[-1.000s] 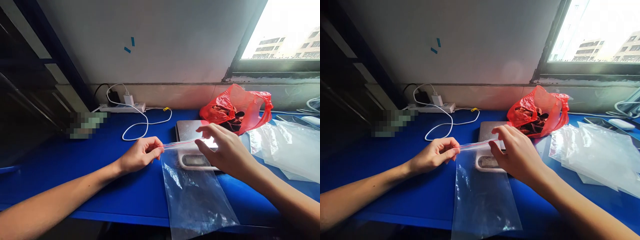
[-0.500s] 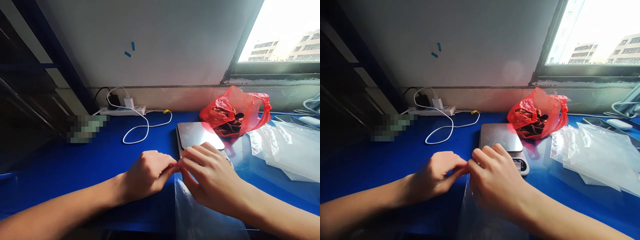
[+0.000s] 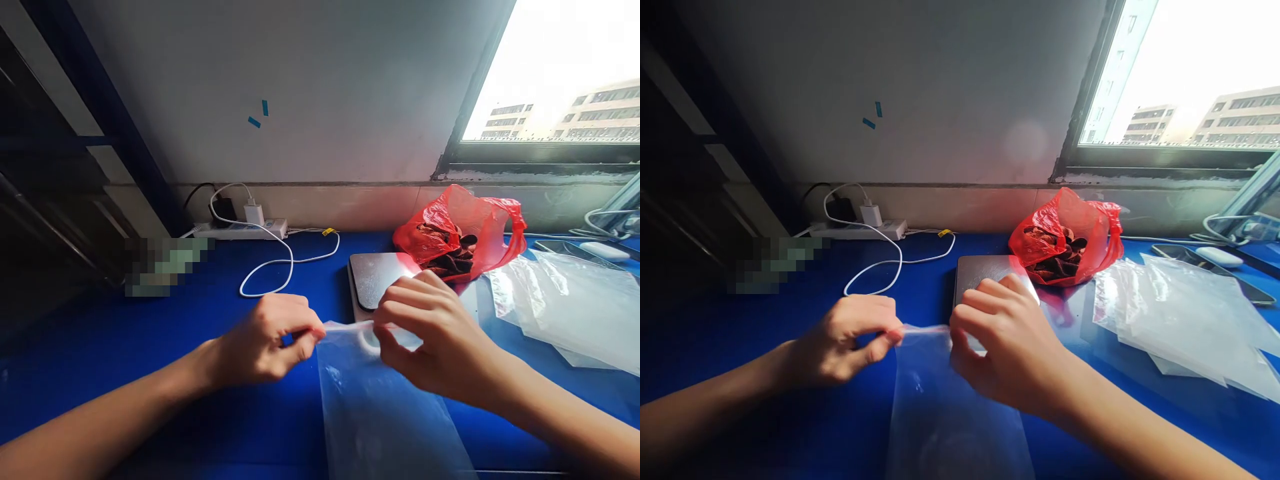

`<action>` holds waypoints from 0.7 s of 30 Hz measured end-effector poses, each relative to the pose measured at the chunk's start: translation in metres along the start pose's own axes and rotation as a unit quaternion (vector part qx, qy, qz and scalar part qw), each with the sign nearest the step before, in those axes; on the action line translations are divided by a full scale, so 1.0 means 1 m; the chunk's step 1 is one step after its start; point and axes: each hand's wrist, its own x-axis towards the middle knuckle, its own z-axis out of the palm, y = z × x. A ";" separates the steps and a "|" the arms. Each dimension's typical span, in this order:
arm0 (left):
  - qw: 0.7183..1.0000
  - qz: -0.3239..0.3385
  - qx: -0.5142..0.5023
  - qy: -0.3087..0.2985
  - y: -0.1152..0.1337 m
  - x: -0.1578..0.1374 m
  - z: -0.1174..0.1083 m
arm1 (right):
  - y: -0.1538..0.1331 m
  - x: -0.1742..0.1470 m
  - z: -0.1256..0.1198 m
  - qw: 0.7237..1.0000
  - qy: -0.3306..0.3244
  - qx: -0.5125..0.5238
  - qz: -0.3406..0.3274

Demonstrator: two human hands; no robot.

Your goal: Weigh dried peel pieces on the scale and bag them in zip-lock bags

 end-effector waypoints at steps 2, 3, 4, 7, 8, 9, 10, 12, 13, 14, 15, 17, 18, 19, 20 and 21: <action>0.999 -0.033 -0.008 0.012 -0.007 0.000 -0.009 | 0.009 0.000 -0.005 1.000 0.010 -0.014 -0.001; 0.999 -0.047 -0.010 0.019 -0.011 0.000 -0.013 | 0.014 -0.001 -0.007 1.000 0.013 -0.021 0.000; 0.998 -0.056 -0.012 0.026 -0.016 -0.001 -0.017 | 0.020 -0.001 -0.010 0.999 0.017 -0.028 0.000; 0.996 -0.078 -0.012 0.043 -0.027 -0.003 -0.028 | 0.040 -0.004 -0.020 0.998 0.050 -0.039 0.011; 0.995 -0.087 -0.010 0.051 -0.029 -0.003 -0.031 | 0.046 -0.005 -0.024 0.997 0.067 -0.035 0.031; 0.993 -0.096 -0.009 0.061 -0.031 -0.003 -0.034 | 0.051 -0.006 -0.028 0.994 0.087 -0.027 0.060; 0.992 -0.103 -0.008 0.071 -0.032 -0.003 -0.036 | 0.054 -0.006 -0.031 0.990 0.108 -0.017 0.092; 0.991 -0.106 -0.016 0.081 -0.032 -0.003 -0.036 | 0.050 -0.006 -0.033 0.980 0.137 0.016 0.147; 0.991 -0.100 -0.023 0.082 -0.031 -0.003 -0.035 | 0.045 -0.005 -0.031 0.977 0.138 0.040 0.158; 0.992 -0.092 -0.031 0.082 -0.030 -0.004 -0.033 | 0.036 -0.004 -0.027 0.977 0.130 0.067 0.156; 0.992 -0.083 -0.040 0.084 -0.028 -0.005 -0.030 | 0.027 -0.003 -0.022 0.979 0.112 0.094 0.145; 0.991 -0.072 -0.065 0.088 -0.023 -0.008 -0.023 | 0.009 -0.001 -0.012 0.983 0.069 0.129 0.113; 0.990 -0.073 -0.081 0.087 -0.020 -0.010 -0.019 | 0.002 -0.001 -0.009 0.984 0.053 0.135 0.101; 0.989 -0.078 -0.097 0.083 -0.017 -0.012 -0.017 | -0.001 -0.001 -0.010 0.985 0.046 0.133 0.098; 0.987 -0.089 -0.112 0.076 -0.015 -0.013 -0.014 | 0.000 -0.002 -0.015 0.985 0.056 0.123 0.106; 0.985 -0.104 -0.122 0.064 -0.013 -0.015 -0.012 | 0.005 -0.005 -0.024 0.983 0.075 0.107 0.127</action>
